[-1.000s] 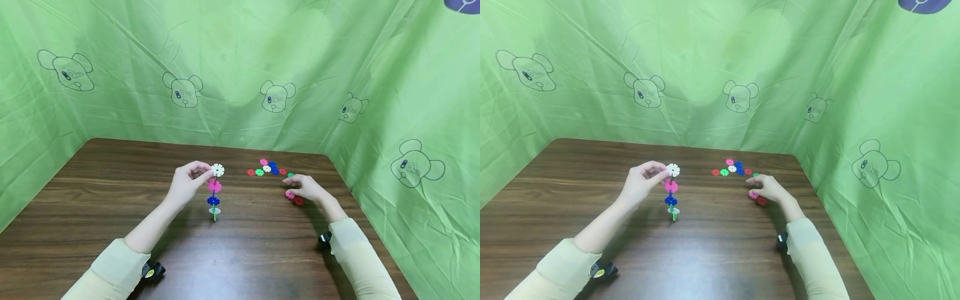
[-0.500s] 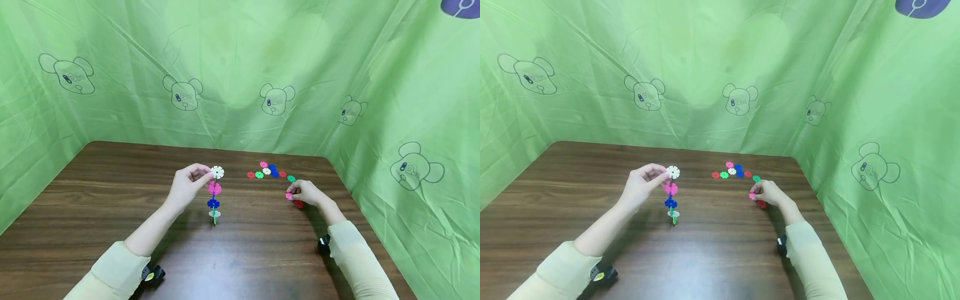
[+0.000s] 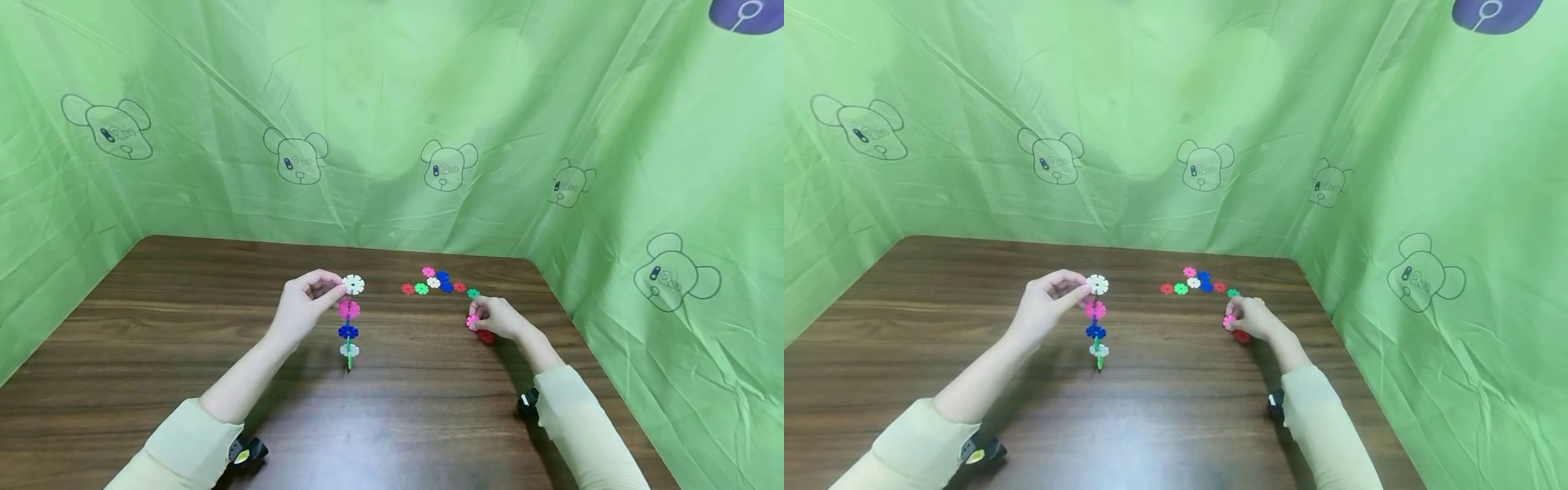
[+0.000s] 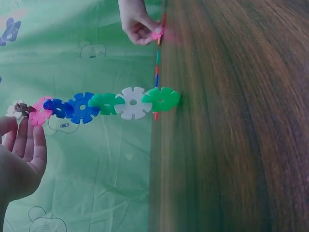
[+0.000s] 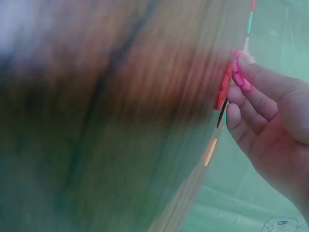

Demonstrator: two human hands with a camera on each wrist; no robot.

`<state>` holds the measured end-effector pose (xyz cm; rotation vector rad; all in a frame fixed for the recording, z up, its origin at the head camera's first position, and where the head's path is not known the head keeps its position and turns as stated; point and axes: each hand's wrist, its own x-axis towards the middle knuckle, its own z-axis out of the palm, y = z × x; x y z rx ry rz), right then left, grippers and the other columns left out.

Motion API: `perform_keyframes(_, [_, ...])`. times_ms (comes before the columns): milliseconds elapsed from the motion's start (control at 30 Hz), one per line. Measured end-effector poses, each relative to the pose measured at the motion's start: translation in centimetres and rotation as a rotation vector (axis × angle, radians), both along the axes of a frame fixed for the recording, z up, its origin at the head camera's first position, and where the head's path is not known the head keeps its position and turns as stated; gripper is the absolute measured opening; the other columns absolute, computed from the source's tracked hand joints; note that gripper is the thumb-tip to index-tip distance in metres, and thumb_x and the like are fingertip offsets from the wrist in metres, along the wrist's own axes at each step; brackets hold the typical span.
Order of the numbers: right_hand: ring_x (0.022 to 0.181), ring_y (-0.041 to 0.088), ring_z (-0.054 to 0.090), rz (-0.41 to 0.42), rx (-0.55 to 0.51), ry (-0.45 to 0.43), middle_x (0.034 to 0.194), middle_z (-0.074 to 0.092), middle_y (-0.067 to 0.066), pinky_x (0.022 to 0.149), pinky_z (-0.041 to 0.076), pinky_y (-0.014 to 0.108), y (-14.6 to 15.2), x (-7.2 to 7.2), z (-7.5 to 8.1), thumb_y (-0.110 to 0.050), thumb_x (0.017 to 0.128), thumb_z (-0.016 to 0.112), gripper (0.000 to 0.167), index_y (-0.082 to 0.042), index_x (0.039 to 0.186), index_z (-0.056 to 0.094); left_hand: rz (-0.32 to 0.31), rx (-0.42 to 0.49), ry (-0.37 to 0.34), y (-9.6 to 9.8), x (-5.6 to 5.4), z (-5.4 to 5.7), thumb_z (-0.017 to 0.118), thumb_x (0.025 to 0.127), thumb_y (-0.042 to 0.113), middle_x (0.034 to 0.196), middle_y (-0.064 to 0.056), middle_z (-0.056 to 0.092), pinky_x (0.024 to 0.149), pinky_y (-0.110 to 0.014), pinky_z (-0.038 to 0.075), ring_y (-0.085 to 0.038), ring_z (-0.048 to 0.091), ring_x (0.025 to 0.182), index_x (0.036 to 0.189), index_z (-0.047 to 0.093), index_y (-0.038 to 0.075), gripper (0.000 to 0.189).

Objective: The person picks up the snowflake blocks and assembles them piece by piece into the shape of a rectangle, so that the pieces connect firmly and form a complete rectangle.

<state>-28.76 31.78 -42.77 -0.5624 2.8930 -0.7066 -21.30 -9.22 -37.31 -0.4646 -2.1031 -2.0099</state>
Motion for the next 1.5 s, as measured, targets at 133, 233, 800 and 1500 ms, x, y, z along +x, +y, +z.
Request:
perform_keyframes(133, [0.066, 0.008, 0.056, -0.014, 0.003, 0.014, 0.07, 0.062, -0.005, 0.066, 0.045, 0.028, -0.4, 0.2, 0.2, -0.01, 0.076, 0.078, 0.019, -0.01, 0.082, 0.06, -0.011, 0.008, 0.0, 0.0, -0.1, -0.1, 0.07, 0.086, 0.015, 0.09, -0.023, 0.068, 0.071, -0.039, 0.056, -0.012, 0.066, 0.07, 0.096, 0.065, -0.004, 0.022])
perform_keyframes(233, [0.067, 0.008, 0.059, -0.028, -0.046, 0.036, 0.071, 0.065, -0.004, 0.067, 0.046, 0.027, -0.9, 0.4, 0.5, -0.008, 0.077, 0.077, 0.018, -0.011, 0.083, 0.061, -0.024, 0.029, -0.008, 0.0, -0.1, -0.1, 0.07, 0.086, 0.013, 0.092, -0.028, 0.066, 0.07, -0.041, 0.056, -0.012, 0.066, 0.07, 0.097, 0.064, -0.005, 0.021])
perform_keyframes(800, [0.067, 0.025, 0.063, -0.108, -0.496, 0.341, 0.08, 0.069, 0.012, 0.055, 0.052, 0.028, -8.4, 4.4, 8.0, -0.011, 0.082, 0.073, 0.018, -0.004, 0.097, 0.065, 0.005, -0.014, 0.01, 0.1, 0.5, 0.9, 0.068, 0.085, 0.006, 0.092, -0.023, 0.068, 0.067, -0.027, 0.056, -0.021, 0.067, 0.074, 0.105, 0.066, -0.004, 0.022])
perform_keyframes(1500, [0.066, 0.016, 0.066, -0.028, -1.042, 0.044, 0.083, 0.067, 0.01, 0.06, 0.057, 0.036, -17.1, 6.8, 10.2, -0.003, 0.082, 0.072, 0.028, 0.007, 0.106, 0.063, 0.016, 0.01, 0.076, 0.1, 0.0, 0.6, 0.071, 0.084, 0.011, 0.087, -0.009, 0.071, 0.068, -0.026, 0.055, -0.012, 0.067, 0.072, 0.097, 0.067, 0.003, 0.015])
